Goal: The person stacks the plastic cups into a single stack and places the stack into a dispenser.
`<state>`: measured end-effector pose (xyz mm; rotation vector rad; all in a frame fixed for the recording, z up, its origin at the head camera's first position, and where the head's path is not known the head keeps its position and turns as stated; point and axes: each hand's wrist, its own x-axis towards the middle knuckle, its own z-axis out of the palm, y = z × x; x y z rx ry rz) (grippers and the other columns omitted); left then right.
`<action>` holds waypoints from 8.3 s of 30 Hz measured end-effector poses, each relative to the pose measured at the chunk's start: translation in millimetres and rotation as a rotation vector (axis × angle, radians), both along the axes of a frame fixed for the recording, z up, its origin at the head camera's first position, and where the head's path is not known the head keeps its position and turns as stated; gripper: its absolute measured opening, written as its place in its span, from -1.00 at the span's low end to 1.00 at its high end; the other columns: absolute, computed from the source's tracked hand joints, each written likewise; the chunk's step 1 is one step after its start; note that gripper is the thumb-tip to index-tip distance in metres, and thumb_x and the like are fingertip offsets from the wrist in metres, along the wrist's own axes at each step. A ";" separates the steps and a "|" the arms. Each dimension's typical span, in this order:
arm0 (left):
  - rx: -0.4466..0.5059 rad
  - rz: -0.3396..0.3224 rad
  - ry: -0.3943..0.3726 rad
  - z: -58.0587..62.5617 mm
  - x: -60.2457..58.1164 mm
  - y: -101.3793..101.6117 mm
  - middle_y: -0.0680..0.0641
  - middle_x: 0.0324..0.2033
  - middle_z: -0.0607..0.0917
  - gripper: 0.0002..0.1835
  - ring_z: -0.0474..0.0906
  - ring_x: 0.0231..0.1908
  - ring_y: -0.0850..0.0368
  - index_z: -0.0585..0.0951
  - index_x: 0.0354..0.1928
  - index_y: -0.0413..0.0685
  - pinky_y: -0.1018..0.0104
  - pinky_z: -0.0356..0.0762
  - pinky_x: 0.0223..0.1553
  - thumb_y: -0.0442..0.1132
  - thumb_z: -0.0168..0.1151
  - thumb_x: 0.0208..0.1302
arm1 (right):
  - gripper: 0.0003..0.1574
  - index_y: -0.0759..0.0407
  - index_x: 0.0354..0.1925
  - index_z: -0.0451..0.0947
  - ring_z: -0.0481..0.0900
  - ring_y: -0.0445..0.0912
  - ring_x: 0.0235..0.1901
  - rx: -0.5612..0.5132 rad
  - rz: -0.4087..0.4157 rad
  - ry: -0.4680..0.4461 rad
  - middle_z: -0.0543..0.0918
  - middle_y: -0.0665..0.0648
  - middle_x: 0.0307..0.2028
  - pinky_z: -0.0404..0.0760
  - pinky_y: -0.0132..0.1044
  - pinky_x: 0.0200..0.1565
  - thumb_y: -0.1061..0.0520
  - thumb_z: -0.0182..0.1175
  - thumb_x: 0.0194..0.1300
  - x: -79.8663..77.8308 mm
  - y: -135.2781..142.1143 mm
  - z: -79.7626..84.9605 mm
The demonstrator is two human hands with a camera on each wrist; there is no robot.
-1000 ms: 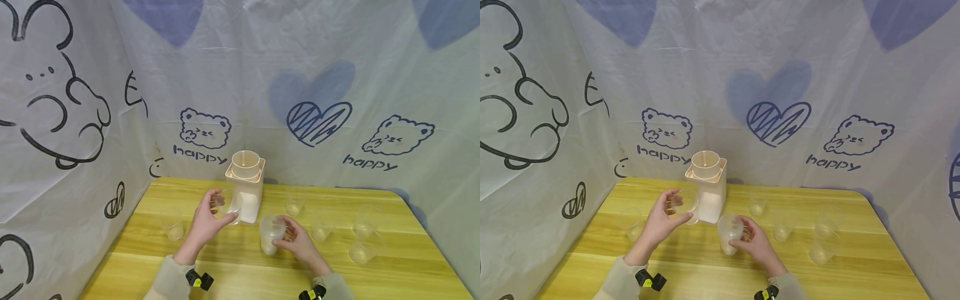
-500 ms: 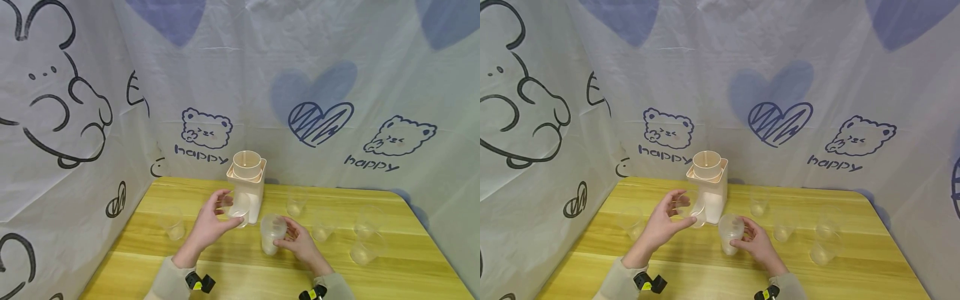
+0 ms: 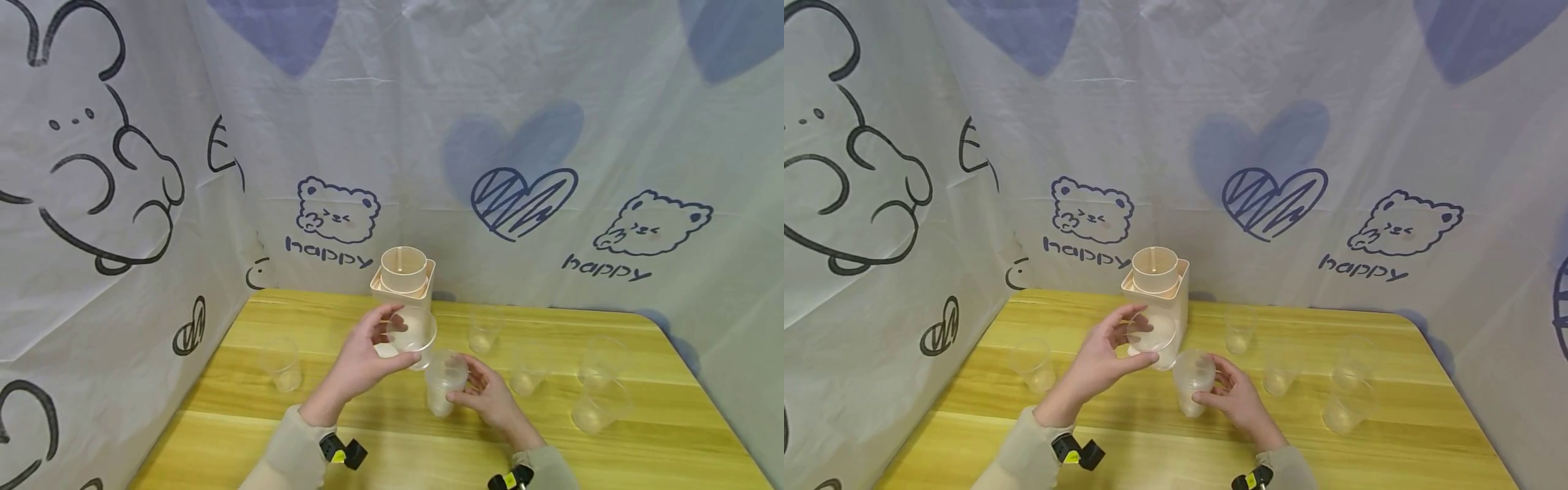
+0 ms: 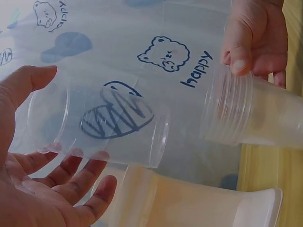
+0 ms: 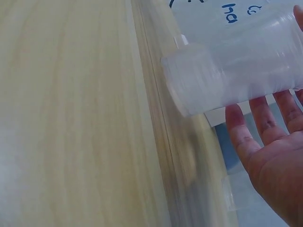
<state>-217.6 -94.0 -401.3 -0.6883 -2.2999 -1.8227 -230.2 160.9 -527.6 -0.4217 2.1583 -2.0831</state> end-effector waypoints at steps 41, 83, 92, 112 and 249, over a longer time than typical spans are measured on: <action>0.077 -0.230 -0.142 -31.2 -21.0 34.0 -0.18 0.14 0.53 -0.34 0.52 0.14 -0.08 0.37 0.29 -0.17 -0.15 0.37 0.21 -0.35 0.41 0.17 | -0.02 0.45 0.40 0.13 0.34 0.25 0.27 -0.005 0.018 -0.052 0.35 0.45 0.29 0.51 -0.22 0.12 0.34 0.41 0.14 4.2 0.3 6.0; -0.207 -0.204 -0.175 -74.0 -26.3 32.0 -0.10 0.20 0.52 -0.27 0.50 0.11 -0.01 0.40 0.33 -0.17 -0.06 0.48 0.12 -0.18 0.46 0.14 | -0.11 0.38 0.36 0.26 0.38 0.21 0.23 -0.011 0.045 -0.015 0.36 0.42 0.29 0.56 -0.27 0.05 0.32 0.42 0.13 1.9 1.8 0.1; -0.216 -0.208 -0.188 -78.2 -25.9 31.5 -0.11 0.18 0.53 -0.27 0.50 0.09 -0.04 0.39 0.34 -0.18 -0.04 0.49 0.10 -0.18 0.45 0.15 | -0.12 0.38 0.36 0.25 0.36 0.21 0.24 -0.018 0.055 -0.016 0.34 0.42 0.30 0.57 -0.27 0.05 0.31 0.41 0.14 1.7 1.8 -0.3; -0.283 -0.154 -0.113 -78.7 -21.4 24.7 -0.13 0.13 0.55 -0.23 0.52 0.09 -0.05 0.35 0.38 -0.17 -0.04 0.51 0.07 -0.10 0.43 0.19 | -0.12 0.36 0.36 0.27 0.39 0.19 0.23 -0.022 0.029 -0.014 0.38 0.39 0.28 0.53 -0.25 0.10 0.35 0.41 0.12 0.9 1.2 -0.2; 0.016 0.249 -0.037 -62.0 11.2 -103.0 -0.13 0.05 0.55 -0.33 0.54 0.10 -0.08 0.37 0.24 -0.17 0.21 0.51 0.05 -0.33 0.48 0.11 | -0.05 0.47 0.37 0.19 0.40 0.20 0.21 -0.041 0.037 -0.037 0.38 0.45 0.23 0.51 -0.28 0.12 0.37 0.42 0.10 2.6 1.3 2.5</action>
